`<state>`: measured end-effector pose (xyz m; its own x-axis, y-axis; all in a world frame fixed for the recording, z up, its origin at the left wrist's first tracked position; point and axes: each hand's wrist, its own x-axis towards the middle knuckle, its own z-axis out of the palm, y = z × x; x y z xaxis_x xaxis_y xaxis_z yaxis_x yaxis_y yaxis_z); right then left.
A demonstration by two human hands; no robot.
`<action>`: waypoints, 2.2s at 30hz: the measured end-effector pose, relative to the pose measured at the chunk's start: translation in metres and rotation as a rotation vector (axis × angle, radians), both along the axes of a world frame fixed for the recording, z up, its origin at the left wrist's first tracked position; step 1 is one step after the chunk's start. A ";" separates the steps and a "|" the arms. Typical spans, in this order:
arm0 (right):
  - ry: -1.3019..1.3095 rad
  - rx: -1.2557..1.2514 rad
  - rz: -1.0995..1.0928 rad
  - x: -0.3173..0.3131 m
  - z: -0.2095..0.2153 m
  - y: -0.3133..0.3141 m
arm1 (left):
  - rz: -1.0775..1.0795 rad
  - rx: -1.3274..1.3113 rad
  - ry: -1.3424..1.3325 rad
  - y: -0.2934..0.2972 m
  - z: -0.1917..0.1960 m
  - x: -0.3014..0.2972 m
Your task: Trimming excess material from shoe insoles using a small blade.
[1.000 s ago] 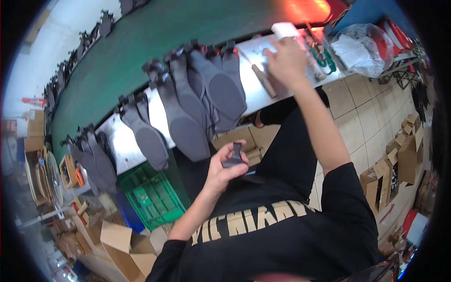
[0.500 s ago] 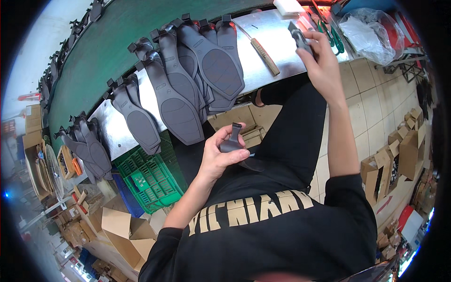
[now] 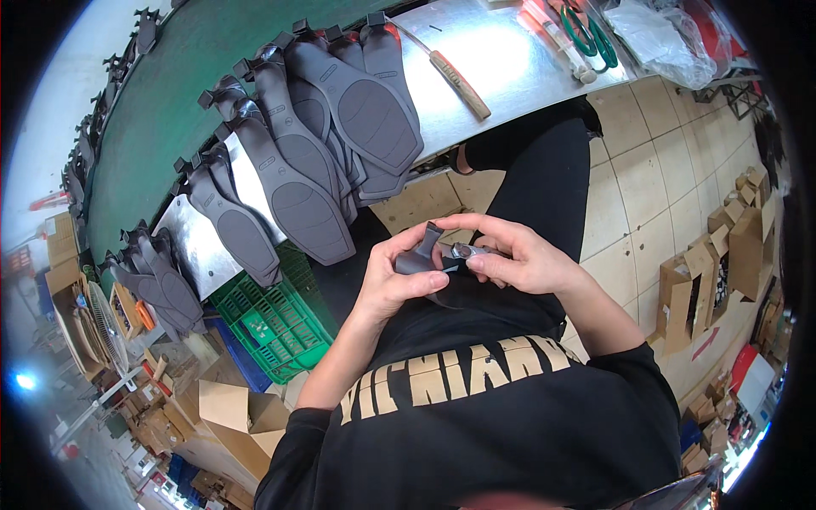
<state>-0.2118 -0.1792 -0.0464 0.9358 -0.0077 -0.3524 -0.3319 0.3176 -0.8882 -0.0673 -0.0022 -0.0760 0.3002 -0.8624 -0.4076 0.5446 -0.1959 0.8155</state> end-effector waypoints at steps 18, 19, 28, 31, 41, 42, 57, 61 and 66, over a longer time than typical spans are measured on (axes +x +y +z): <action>0.071 0.077 -0.018 -0.004 -0.015 0.003 | -0.037 -0.008 0.006 0.003 -0.004 0.000; 0.072 0.088 -0.016 -0.004 -0.016 0.003 | -0.039 -0.005 -0.005 0.004 -0.005 0.000; 0.115 0.092 -0.043 -0.005 -0.015 0.008 | -0.045 -0.020 -0.057 0.002 0.003 -0.001; 0.132 0.053 -0.065 -0.006 -0.012 0.012 | -0.052 -0.022 -0.131 0.005 -0.002 -0.002; -0.132 -0.272 -0.252 -0.004 -0.019 0.027 | 0.002 0.010 -0.088 0.003 -0.001 -0.008; -0.134 -0.273 -0.252 -0.004 -0.017 0.026 | 0.016 0.010 -0.085 0.002 0.000 -0.009; -0.285 -1.135 -0.171 -0.004 -0.010 0.025 | 0.055 0.019 -0.091 0.003 0.002 -0.010; -0.303 -1.233 -0.394 0.009 0.006 -0.005 | 0.033 0.041 0.001 0.010 0.000 -0.013; -0.219 -1.577 -0.522 0.070 0.019 -0.074 | 0.054 0.034 -0.006 0.012 0.003 -0.014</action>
<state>-0.1419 -0.2535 -0.0274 0.7461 -0.5081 0.4304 -0.3208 -0.8407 -0.4363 -0.0816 0.0099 -0.0726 0.3488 -0.8303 -0.4348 0.5500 -0.1942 0.8123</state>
